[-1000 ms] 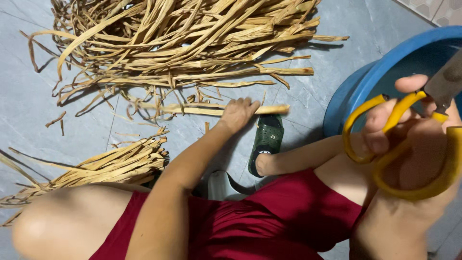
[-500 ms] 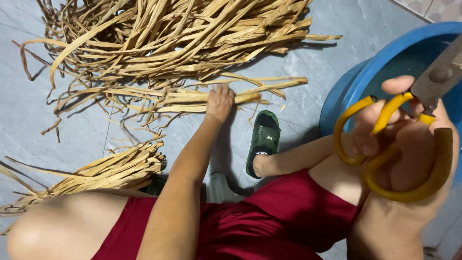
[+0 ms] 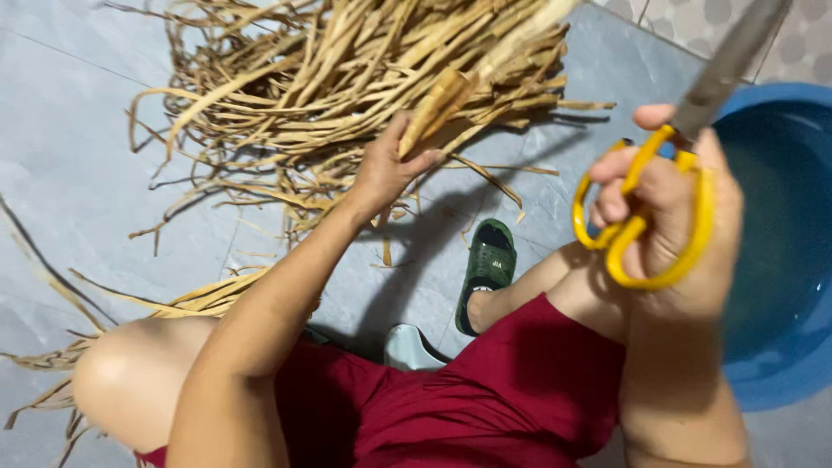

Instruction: The person sits on the floor and uses scissors to cut dried palm-like leaves into shorter pieces, holding each leaf bundle in one hand and snipping along its length, placing cut pieces aside and picking up new leaves from a pile.

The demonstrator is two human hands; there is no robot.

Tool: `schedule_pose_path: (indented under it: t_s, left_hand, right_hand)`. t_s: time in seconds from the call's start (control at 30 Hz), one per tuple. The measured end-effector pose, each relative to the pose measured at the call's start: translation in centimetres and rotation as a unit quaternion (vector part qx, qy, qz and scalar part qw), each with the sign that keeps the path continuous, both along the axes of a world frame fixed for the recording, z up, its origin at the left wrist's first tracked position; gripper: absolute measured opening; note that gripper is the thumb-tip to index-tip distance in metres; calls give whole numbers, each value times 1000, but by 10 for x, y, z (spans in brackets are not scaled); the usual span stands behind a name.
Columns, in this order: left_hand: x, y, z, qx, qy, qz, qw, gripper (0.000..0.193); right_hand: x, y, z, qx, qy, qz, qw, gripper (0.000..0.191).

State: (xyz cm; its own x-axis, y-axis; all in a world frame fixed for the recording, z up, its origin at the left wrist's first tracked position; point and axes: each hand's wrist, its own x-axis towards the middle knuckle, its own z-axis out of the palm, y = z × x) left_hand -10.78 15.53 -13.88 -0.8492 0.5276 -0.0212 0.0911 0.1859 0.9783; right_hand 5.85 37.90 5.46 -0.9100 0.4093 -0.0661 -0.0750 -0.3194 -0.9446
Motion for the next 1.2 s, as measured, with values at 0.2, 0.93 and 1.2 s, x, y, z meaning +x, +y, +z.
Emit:
schedule_pose_path:
  t_s: [0.2,0.93,1.2]
  left_hand:
    - [46,-44,88,59,-91,8,994,39]
    - [104,-128,81,151,-185,32,971,24]
    - [78,-166,140,306,-156,235,909,26]
  right_hand:
    - [-28,-37,-7,-25,42,4,999,44]
    - [-63,-99,-10,-158,104,92,978,38]
    - [-67,-126,-24,36,-8,191,981,30]
